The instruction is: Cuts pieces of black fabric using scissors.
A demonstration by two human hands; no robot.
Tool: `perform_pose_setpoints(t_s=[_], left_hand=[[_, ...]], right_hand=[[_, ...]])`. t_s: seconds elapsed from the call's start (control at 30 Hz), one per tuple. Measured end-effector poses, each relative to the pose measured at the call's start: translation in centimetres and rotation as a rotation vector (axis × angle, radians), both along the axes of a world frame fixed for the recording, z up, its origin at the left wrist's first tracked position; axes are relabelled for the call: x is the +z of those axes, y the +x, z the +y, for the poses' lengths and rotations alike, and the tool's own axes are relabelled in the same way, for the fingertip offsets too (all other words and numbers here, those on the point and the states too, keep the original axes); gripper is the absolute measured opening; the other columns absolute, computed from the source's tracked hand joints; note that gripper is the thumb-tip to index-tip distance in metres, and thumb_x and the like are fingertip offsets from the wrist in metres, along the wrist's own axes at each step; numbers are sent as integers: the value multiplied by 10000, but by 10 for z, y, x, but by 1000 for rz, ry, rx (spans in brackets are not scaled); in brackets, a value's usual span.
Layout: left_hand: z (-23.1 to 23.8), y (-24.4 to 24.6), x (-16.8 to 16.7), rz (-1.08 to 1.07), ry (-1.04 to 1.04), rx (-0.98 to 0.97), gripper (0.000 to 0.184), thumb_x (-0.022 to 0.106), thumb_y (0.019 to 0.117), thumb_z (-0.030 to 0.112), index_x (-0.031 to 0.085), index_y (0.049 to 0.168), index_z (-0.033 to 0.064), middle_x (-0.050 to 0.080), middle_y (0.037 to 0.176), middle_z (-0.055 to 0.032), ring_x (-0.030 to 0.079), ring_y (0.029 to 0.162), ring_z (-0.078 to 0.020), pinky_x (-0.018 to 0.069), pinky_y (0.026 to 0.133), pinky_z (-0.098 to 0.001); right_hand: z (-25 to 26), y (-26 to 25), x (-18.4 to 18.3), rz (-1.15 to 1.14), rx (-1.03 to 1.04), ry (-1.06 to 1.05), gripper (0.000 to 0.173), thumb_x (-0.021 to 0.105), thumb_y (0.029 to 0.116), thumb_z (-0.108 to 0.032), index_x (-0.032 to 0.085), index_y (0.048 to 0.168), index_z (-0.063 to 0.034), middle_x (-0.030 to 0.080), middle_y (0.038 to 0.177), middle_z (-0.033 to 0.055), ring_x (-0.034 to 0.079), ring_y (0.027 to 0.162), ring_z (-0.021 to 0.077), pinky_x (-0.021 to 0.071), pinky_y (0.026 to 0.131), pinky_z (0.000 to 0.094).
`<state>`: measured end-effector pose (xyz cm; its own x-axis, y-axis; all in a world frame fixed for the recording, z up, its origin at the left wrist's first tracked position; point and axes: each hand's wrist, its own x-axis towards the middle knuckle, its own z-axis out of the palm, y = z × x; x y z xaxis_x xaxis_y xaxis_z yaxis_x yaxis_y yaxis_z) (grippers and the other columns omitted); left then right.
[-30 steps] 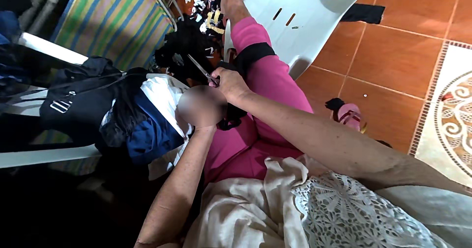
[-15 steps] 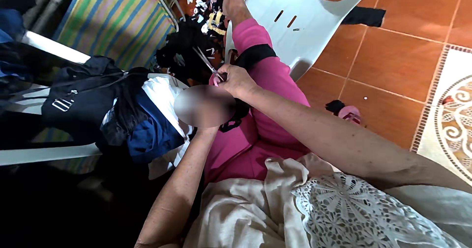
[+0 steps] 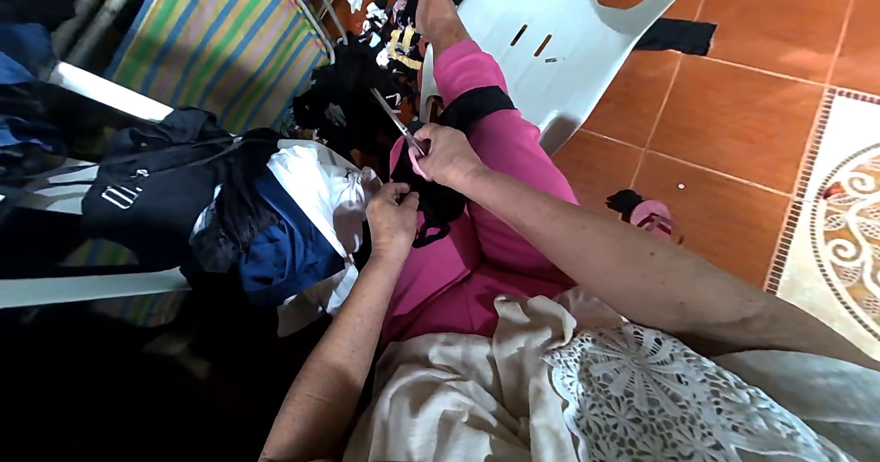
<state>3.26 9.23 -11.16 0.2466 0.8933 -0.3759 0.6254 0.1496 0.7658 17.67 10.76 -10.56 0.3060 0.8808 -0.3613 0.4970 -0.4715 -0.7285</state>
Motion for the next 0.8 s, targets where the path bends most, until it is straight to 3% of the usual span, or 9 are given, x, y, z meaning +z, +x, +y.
perform_pose_setpoints(t_s=[0.07, 0.2, 0.27, 0.33, 0.4, 0.53, 0.8], left_hand=[[1, 0, 0, -20, 0, -25, 179, 665, 996, 122, 695, 1139, 20, 699, 1023, -115, 657, 819, -171, 550, 761, -360], [2, 1, -1, -34, 6, -54, 86, 653, 993, 91, 715, 1032, 45, 683, 938, -75, 609, 779, -138, 503, 734, -336], [2, 1, -2, -28, 21, -54, 64, 649, 989, 73, 705, 1001, 43, 665, 896, -69, 594, 758, -134, 496, 719, -331], [-1, 0, -3, -20, 45, -72, 91, 635, 991, 52, 707, 1039, 26, 674, 965, -101, 625, 840, -171, 522, 785, -365], [-2, 0, -3, -11, 58, -88, 117, 617, 998, 41, 706, 1069, 14, 678, 1029, -129, 644, 902, -199, 537, 835, -388], [-4, 1, -2, -6, 78, -66, 124, 608, 998, 29, 699, 1078, 5, 680, 1032, -135, 648, 912, -198, 534, 853, -382], [-5, 2, 1, -10, 23, -1, 192, 623, 1010, 89, 669, 1179, 11, 693, 1056, -141, 669, 868, -202, 557, 796, -386]], right_hand=[[-2, 4, -3, 155, -93, 38, 334, 690, 917, -51, 627, 1243, -21, 692, 1016, 176, 693, 800, 275, 579, 759, 469], [-4, 8, 3, 296, -160, 69, 432, 707, 876, 28, 590, 1290, -12, 687, 993, 166, 665, 698, 211, 572, 660, 372], [-4, 10, 5, 231, -104, 95, 408, 703, 893, -4, 594, 1287, -12, 690, 1011, 167, 688, 751, 233, 586, 711, 405], [0, 10, 9, 93, -12, 100, 423, 721, 900, -62, 597, 1304, -35, 692, 1081, 179, 697, 918, 308, 565, 827, 515], [6, 7, 14, -67, 87, 80, 492, 761, 885, -132, 574, 1335, -64, 686, 1106, 191, 675, 1011, 379, 532, 850, 604], [18, -3, 15, -314, 221, 56, 536, 750, 880, -110, 548, 1376, -78, 628, 1251, 218, 611, 1180, 425, 520, 899, 606], [30, -4, 6, -422, 210, 57, 371, 639, 972, -145, 581, 1330, -69, 699, 1090, 230, 677, 1051, 449, 526, 832, 612]])
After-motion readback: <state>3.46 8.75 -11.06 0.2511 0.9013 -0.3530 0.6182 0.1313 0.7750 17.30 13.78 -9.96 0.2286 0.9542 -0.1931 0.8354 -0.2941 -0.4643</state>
